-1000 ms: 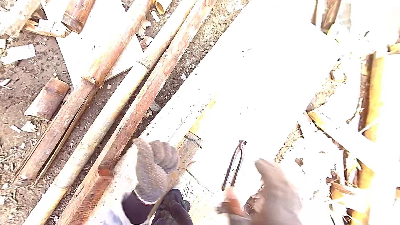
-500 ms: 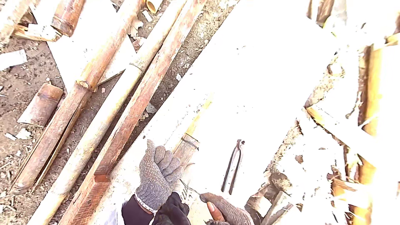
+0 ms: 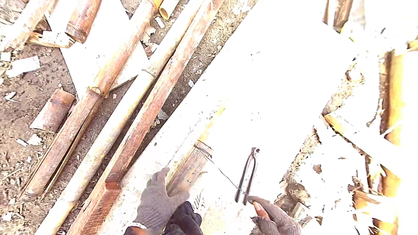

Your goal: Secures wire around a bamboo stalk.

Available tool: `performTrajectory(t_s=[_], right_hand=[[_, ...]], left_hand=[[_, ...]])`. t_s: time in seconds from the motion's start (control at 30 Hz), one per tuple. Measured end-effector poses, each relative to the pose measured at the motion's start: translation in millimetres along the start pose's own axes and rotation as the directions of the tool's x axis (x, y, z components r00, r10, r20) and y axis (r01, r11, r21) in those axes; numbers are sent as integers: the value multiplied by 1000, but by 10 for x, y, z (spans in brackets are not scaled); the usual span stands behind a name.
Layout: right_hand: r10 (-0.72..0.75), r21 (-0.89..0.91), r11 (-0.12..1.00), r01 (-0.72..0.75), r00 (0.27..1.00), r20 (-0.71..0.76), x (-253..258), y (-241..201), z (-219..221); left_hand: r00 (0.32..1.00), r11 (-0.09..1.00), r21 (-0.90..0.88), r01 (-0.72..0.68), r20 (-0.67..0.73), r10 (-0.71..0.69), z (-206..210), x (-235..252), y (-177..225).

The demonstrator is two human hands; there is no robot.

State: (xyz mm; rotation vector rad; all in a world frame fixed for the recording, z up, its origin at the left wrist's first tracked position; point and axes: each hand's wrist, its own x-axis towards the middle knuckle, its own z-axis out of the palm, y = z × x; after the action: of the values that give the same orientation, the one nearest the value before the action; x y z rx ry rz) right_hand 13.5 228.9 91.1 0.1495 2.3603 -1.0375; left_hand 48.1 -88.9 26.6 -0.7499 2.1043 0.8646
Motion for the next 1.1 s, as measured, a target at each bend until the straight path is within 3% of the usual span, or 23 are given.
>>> performTrajectory(t_s=[0.1, 0.27, 0.4, 0.5, 0.63, 0.83, 0.9, 1.03, 1.1], right_hand=[[52, -64, 997, -50, 998, 25, -20, 239, -60], [141, -94, 986, -134, 988, 68, -120, 567, -135], [172, -123, 980, -159, 980, 104, -15, 555, -57], [104, -176, 981, -87, 990, 92, 119, 526, 102], [58, -251, 968, -30, 993, 105, 320, 398, 352], [0, -103, 994, 33, 953, 303, 803, -110, 990], [-13, 4, 1000, 13, 930, 366, 974, -278, 1178], [-36, 100, 995, -11, 888, 458, 1114, -307, 1190], [-40, 97, 995, -9, 868, 496, 1142, -275, 1161]], left_hand=[[996, 977, 206, 57, 55, -69, 250, 2, 43], [999, 976, 215, 42, 8, -45, 394, 156, 135], [1000, 975, 222, 26, -1, -26, 364, 203, 97], [993, 988, 155, 3, 120, -22, 197, 248, 58], [975, 994, -49, -93, 196, 101, -3, 191, -18], [933, 936, -313, -162, 262, 249, -176, 128, 124], [930, 913, -389, -126, 274, 245, -136, 199, 158], [939, 834, -545, 86, 323, 115, -67, 283, 208], [944, 814, -575, 83, 308, 122, -25, 325, 174]])
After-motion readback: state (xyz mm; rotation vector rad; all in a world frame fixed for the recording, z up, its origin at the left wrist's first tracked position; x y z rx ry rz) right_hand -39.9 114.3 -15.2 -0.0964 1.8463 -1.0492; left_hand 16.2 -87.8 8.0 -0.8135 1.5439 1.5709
